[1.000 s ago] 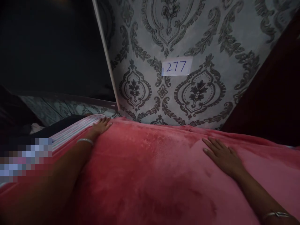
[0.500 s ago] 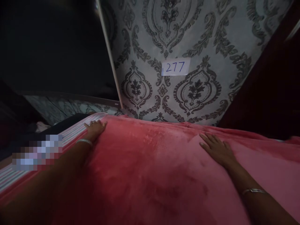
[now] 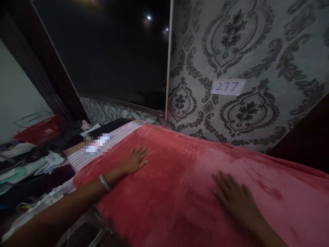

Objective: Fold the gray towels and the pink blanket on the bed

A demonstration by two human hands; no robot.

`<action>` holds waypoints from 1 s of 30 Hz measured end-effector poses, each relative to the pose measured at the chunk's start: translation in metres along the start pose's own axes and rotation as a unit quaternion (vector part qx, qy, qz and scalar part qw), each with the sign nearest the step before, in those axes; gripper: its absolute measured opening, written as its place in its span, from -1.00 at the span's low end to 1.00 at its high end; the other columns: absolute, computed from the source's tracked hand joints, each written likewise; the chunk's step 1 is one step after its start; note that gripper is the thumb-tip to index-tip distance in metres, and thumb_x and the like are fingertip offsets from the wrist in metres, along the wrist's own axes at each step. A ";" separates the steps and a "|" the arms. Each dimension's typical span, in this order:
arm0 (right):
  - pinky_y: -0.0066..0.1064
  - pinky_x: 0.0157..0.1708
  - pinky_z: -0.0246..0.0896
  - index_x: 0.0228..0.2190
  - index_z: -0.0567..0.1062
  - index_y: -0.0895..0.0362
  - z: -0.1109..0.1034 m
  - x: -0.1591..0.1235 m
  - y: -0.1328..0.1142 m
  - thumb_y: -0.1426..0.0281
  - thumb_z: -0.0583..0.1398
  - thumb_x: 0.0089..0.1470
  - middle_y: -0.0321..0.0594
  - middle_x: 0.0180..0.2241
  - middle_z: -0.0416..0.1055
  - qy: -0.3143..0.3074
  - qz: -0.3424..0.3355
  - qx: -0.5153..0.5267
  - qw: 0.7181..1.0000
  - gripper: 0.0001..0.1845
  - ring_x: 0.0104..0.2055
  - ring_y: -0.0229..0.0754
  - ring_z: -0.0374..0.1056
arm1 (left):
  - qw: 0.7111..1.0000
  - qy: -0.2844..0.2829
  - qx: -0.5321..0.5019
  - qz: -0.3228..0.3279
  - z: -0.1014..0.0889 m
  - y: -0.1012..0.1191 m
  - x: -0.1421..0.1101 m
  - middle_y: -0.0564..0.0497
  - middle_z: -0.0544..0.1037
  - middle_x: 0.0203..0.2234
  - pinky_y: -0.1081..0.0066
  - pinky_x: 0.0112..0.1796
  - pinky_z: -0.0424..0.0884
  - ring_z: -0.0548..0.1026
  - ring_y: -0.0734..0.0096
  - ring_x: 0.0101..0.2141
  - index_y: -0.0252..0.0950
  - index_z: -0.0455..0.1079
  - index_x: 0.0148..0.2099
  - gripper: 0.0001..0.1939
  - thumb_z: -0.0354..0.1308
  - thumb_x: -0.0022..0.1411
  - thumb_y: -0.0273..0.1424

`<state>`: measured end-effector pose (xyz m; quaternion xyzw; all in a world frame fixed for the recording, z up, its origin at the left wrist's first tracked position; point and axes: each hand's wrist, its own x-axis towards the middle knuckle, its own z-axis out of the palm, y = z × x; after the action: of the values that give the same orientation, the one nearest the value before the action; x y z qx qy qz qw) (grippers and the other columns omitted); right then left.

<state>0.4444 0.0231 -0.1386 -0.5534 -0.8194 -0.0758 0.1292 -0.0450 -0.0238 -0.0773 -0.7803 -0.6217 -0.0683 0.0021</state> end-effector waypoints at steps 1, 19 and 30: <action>0.28 0.16 0.15 0.30 0.24 -0.20 0.001 -0.015 -0.012 -0.03 -0.19 0.25 -0.28 0.35 0.12 -0.011 -0.011 0.003 1.000 -0.32 0.36 0.15 0.06 | 0.999 0.002 0.014 -0.043 -0.005 -0.017 -0.002 -0.19 0.11 0.39 -0.26 0.29 -0.10 0.01 -0.09 0.38 -0.18 0.07 0.44 -0.35 -0.14 0.42 -0.04; 0.26 0.20 0.07 0.34 0.17 -0.05 -0.051 -0.043 -0.066 0.07 -0.25 0.33 -0.14 0.39 0.03 -0.083 0.118 -0.035 0.989 -0.33 0.38 0.16 -0.01 | 0.974 -0.041 0.100 -0.201 -0.035 -0.101 -0.098 -0.23 0.01 0.42 -0.11 0.30 -0.03 -0.05 0.01 0.40 -0.37 -0.05 0.46 -0.35 -0.24 0.44 -0.20; 0.22 0.22 0.02 0.35 0.18 -0.01 -0.080 -0.206 -0.056 0.10 -0.22 0.32 -0.12 0.39 0.02 -0.108 0.171 -0.052 0.978 -0.32 0.40 0.17 -0.05 | 0.986 0.035 0.082 -0.144 -0.038 -0.114 -0.162 -0.12 0.10 0.41 -0.14 0.28 -0.01 -0.06 0.03 0.40 -0.20 0.13 0.41 -0.42 -0.28 0.44 -0.25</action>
<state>0.4756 -0.2023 -0.1220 -0.6965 -0.7164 -0.0343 0.0219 -0.1945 -0.1583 -0.0661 -0.6773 -0.7302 -0.0440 0.0775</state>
